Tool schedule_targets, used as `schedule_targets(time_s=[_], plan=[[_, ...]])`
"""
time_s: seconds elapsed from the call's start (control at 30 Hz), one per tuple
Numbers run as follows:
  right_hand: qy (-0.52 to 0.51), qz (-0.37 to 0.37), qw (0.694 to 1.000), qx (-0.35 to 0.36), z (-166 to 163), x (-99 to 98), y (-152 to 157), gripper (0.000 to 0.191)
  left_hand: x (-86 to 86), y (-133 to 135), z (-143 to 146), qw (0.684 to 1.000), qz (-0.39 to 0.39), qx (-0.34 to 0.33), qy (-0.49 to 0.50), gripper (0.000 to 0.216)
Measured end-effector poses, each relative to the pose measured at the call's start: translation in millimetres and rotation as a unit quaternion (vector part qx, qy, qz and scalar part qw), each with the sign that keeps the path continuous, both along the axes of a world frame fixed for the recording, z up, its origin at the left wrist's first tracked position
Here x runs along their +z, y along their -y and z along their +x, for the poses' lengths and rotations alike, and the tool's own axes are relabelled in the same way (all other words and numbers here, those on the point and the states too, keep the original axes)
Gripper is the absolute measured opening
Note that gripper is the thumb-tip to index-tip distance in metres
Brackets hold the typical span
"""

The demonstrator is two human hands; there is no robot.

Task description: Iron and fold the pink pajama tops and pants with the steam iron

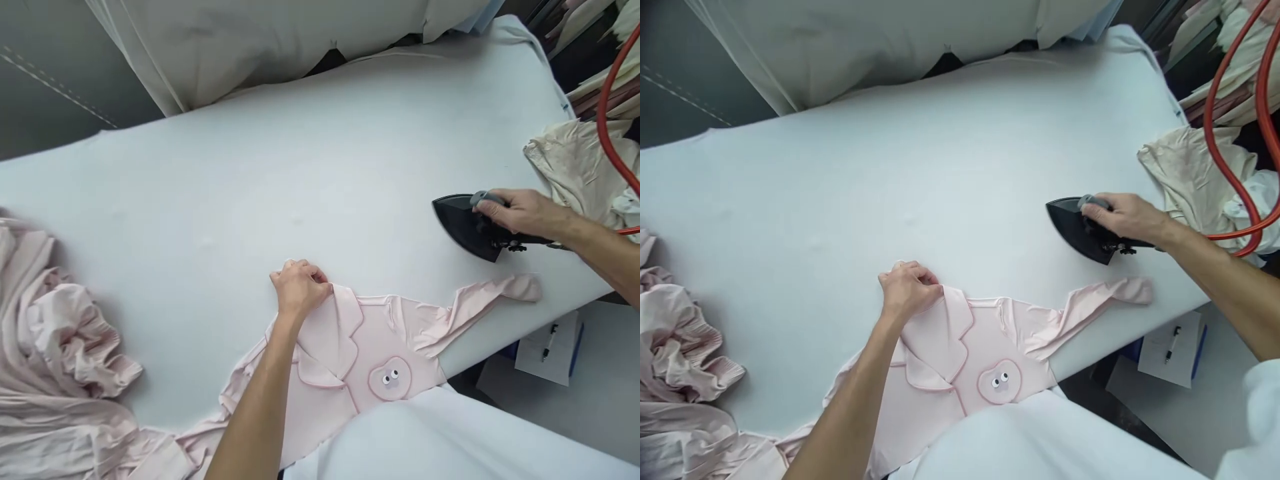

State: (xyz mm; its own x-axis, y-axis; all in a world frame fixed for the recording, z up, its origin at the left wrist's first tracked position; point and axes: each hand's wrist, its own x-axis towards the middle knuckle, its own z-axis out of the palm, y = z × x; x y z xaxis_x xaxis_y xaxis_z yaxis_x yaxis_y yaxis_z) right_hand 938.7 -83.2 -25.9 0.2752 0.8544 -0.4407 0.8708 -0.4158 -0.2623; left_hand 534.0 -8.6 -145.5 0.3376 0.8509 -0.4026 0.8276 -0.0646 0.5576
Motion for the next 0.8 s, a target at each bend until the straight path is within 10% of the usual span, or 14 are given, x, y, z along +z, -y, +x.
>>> schedule_targets(time_s=[0.23, 0.5, 0.8], plan=[[-0.183, -0.096, 0.94, 0.272, -162.5, 36.9, 32.3, 0.032, 12.2, -12.8, 3.8, 0.991, -0.022, -0.085, -0.1, 0.004], [-0.072, -0.044, 0.996, -0.02, -313.2, -18.5, 71.6, 0.038, 19.5, -25.3, 2.8, 0.982, -0.004, -0.138, -0.131, 0.026], [0.042, -0.121, 0.991, 0.04, -323.1, -34.6, 75.4, 0.049, 15.8, -29.7, 6.8, 0.972, 0.001, -0.163, -0.169, 0.04]])
